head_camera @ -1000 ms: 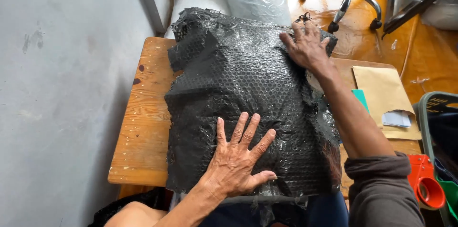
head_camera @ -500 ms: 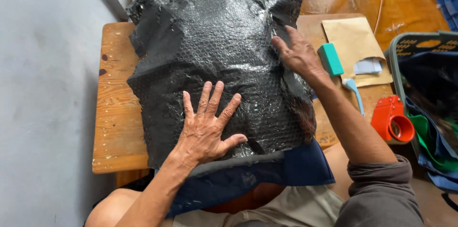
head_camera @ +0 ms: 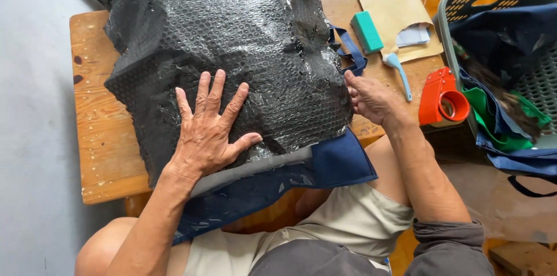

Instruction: Wrapping a blue bag containing a cushion with black bubble wrap and securing it with tape using a dispenser.

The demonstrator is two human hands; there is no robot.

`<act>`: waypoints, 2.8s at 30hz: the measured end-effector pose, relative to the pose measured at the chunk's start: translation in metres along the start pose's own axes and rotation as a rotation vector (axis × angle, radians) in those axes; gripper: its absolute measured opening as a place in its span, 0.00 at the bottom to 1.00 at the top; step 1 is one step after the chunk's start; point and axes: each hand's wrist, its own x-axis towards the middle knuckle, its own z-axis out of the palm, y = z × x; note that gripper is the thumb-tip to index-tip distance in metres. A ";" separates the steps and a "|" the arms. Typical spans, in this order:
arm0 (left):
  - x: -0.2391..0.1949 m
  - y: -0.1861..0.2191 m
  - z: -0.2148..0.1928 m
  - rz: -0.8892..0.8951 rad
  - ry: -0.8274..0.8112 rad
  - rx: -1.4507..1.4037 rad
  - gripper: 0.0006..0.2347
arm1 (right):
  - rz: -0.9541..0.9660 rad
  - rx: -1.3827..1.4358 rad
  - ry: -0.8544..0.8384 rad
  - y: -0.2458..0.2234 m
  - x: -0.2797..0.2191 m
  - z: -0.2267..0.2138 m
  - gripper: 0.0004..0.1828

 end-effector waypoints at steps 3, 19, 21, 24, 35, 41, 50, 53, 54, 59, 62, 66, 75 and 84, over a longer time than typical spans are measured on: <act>-0.002 0.001 0.000 -0.011 -0.024 0.008 0.40 | -0.144 0.128 -0.134 0.009 0.000 -0.014 0.16; 0.000 0.003 -0.001 -0.010 -0.024 0.013 0.40 | -0.114 0.259 -0.051 -0.002 -0.007 0.004 0.44; 0.000 0.003 -0.001 -0.017 -0.024 0.016 0.40 | -0.154 0.236 -0.060 0.007 0.003 0.000 0.47; 0.001 0.003 0.000 -0.018 -0.022 0.020 0.40 | -0.242 0.181 -0.013 0.025 0.017 -0.003 0.42; -0.033 -0.045 -0.034 -0.389 0.526 -0.350 0.32 | -0.208 0.004 0.036 0.035 0.040 -0.005 0.40; -0.090 -0.114 -0.023 -1.307 -0.040 -1.008 0.18 | -0.145 -0.032 0.040 0.029 0.040 -0.007 0.39; -0.125 -0.115 0.006 -1.332 0.284 -1.619 0.25 | -0.112 0.065 0.001 0.026 0.034 -0.010 0.32; -0.129 -0.117 0.006 -1.312 0.311 -1.712 0.18 | -0.158 0.086 -0.014 0.028 0.034 -0.010 0.35; -0.133 -0.122 0.010 -1.301 0.290 -1.718 0.18 | -0.162 0.095 0.004 0.029 0.040 -0.012 0.35; -0.142 -0.133 0.027 -1.268 0.330 -1.677 0.09 | -0.230 0.147 -0.091 0.031 0.038 -0.015 0.30; -0.141 -0.134 0.028 -1.254 0.331 -1.663 0.11 | -0.237 0.168 -0.061 0.029 0.033 -0.010 0.30; -0.142 -0.137 0.030 -1.266 0.319 -1.598 0.11 | -0.251 0.216 -0.075 0.029 0.033 -0.011 0.31; -0.139 -0.137 0.040 -1.275 0.350 -1.490 0.10 | -0.341 0.125 -0.064 0.041 0.042 -0.009 0.27; -0.144 -0.140 0.045 -1.271 0.333 -1.486 0.10 | -0.338 0.111 -0.056 0.032 0.020 0.006 0.27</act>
